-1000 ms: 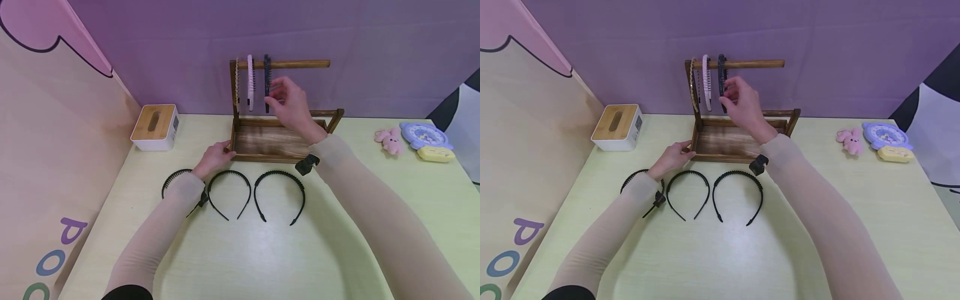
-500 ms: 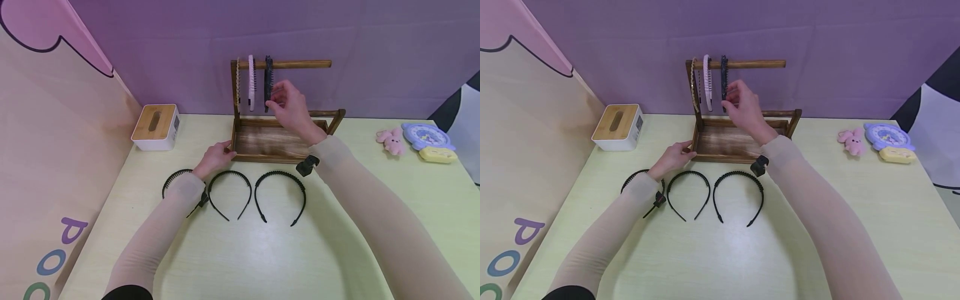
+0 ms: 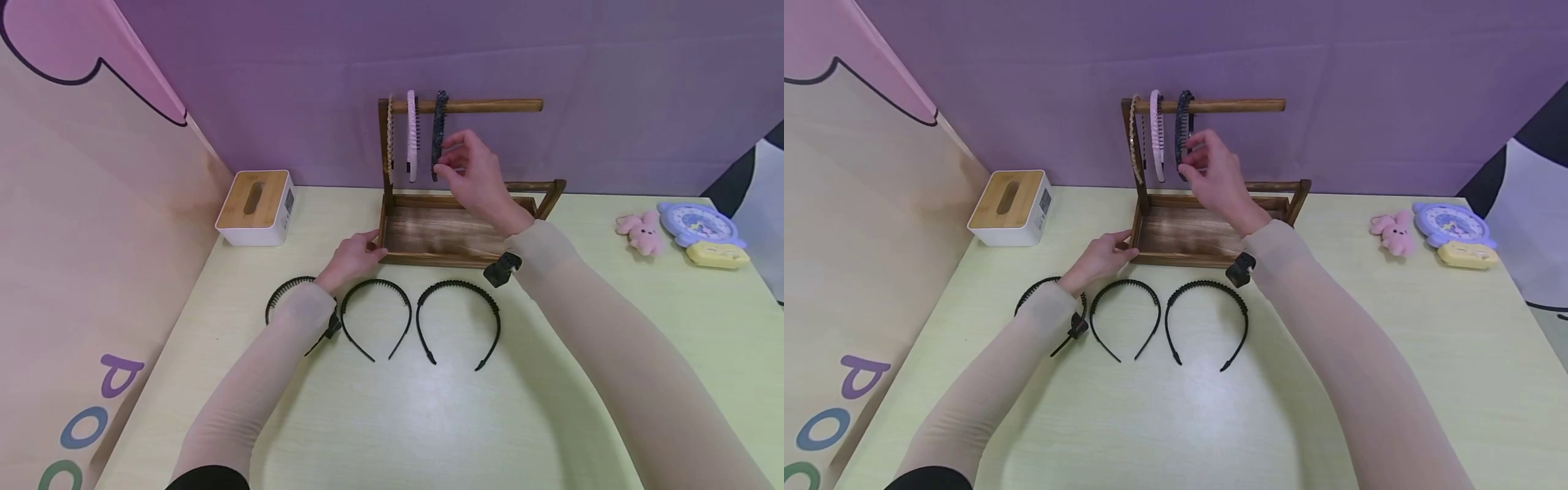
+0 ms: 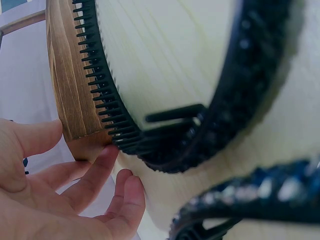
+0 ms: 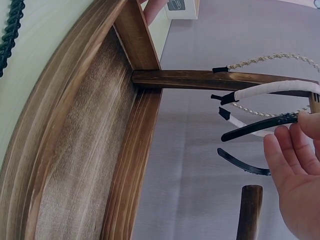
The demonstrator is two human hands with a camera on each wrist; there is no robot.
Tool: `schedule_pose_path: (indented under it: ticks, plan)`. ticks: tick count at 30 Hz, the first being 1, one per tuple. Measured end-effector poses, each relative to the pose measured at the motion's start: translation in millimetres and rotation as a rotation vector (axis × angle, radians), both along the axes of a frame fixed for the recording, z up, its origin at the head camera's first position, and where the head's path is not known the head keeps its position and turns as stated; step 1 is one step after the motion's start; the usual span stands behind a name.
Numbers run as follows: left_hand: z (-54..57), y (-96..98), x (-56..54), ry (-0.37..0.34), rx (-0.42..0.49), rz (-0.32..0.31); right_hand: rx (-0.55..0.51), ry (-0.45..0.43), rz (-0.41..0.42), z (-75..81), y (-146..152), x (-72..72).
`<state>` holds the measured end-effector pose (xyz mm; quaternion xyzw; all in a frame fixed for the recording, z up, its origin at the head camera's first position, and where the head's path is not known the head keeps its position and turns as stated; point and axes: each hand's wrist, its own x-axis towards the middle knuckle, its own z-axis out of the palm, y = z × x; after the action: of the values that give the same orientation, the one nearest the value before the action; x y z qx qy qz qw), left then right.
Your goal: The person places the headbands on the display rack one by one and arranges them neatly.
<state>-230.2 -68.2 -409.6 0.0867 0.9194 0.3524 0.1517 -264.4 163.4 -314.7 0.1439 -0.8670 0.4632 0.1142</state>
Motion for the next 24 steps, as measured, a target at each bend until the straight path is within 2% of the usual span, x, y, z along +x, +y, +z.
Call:
schedule_pose_path:
  ticks: [17,21,24]
  plan:
    - [-0.8,-2.3,0.2,0.014,-0.004,-0.001,0.007,-0.024,0.009,2.6,1.4,0.4]
    - [0.0,-1.7,-0.1,0.016,-0.005,0.002,0.029,-0.015,0.025,4.6,7.7,4.7]
    - [0.0,0.1,-0.4,0.015,-0.001,0.002,0.086,0.012,0.038,6.3,15.6,12.2]
